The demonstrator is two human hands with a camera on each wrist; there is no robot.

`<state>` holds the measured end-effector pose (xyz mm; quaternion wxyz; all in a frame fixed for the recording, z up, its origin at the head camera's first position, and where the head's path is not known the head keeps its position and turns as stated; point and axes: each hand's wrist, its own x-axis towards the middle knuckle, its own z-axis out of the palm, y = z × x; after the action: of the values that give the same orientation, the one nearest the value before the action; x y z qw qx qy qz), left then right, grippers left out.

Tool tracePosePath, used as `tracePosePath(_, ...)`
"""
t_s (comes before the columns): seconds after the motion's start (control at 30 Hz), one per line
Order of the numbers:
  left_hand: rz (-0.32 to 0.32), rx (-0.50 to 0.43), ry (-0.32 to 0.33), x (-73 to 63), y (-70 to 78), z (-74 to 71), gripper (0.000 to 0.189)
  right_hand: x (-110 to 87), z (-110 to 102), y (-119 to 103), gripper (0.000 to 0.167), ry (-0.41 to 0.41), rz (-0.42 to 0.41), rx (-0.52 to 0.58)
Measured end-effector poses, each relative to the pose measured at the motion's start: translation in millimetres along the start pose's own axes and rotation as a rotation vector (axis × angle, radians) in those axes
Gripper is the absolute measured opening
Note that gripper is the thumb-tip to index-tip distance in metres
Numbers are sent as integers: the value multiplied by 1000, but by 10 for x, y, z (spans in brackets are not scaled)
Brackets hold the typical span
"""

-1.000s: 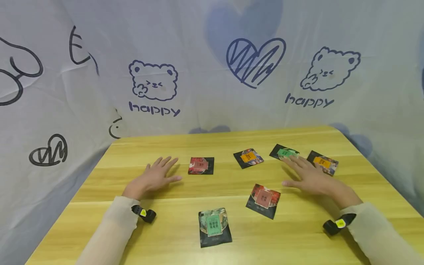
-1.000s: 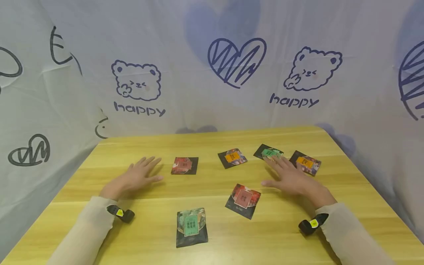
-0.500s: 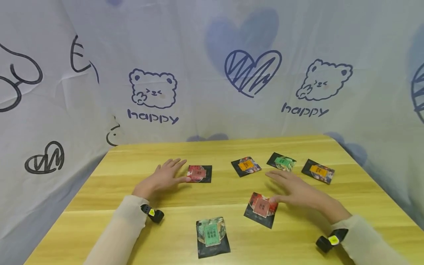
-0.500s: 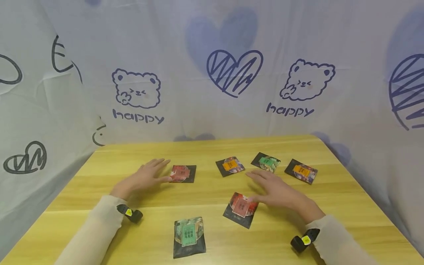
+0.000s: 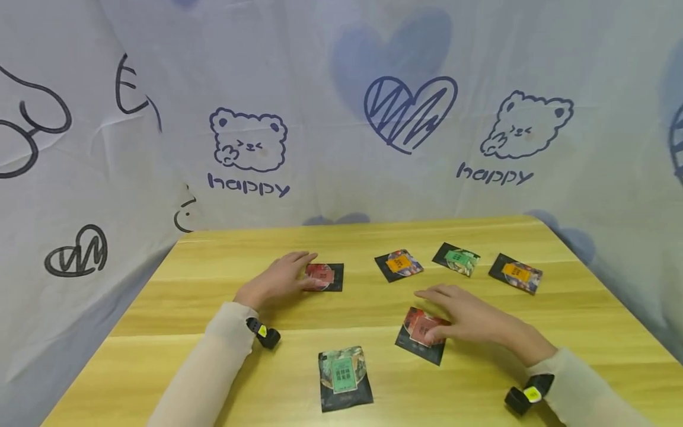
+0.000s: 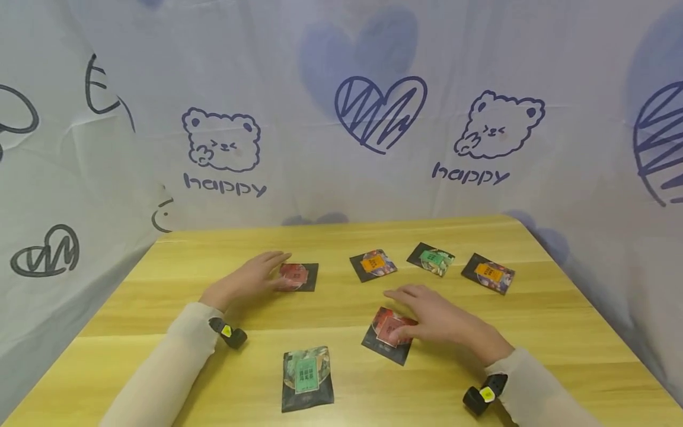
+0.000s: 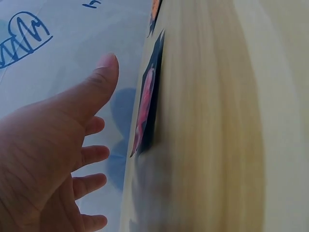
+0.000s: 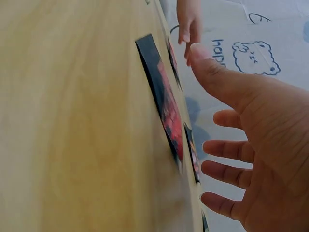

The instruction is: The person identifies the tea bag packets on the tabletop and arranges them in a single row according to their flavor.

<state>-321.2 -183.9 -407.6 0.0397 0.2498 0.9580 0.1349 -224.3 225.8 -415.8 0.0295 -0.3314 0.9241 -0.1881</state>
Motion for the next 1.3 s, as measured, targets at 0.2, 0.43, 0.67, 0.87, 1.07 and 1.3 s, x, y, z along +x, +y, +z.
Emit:
tracePosePath(0.2, 6, 19, -19, 165, 18, -26, 83, 76, -4, -47, 88, -32, 16, -3)
tracePosePath(0.43, 73, 45, -69, 278, 79, 20, 77, 96, 24, -88, 86, -59, 2, -52)
tracePosePath(0.67, 81, 38, -97, 276, 159, 148, 73, 37, 94, -152, 82, -93, -25, -43)
tracePosePath(0.87, 59, 23, -122, 266, 213, 192, 74, 15, 106, -180, 79, -112, -16, -30)
tracePosePath(1.07, 107, 89, -140, 266, 220, 194, 67, -1, 95, -203, 77, -106, -16, -19)
tracePosePath(1.3, 125, 54, -111, 189, 203, 142, 50, 10, 64, -194, 74, -101, -23, -28)
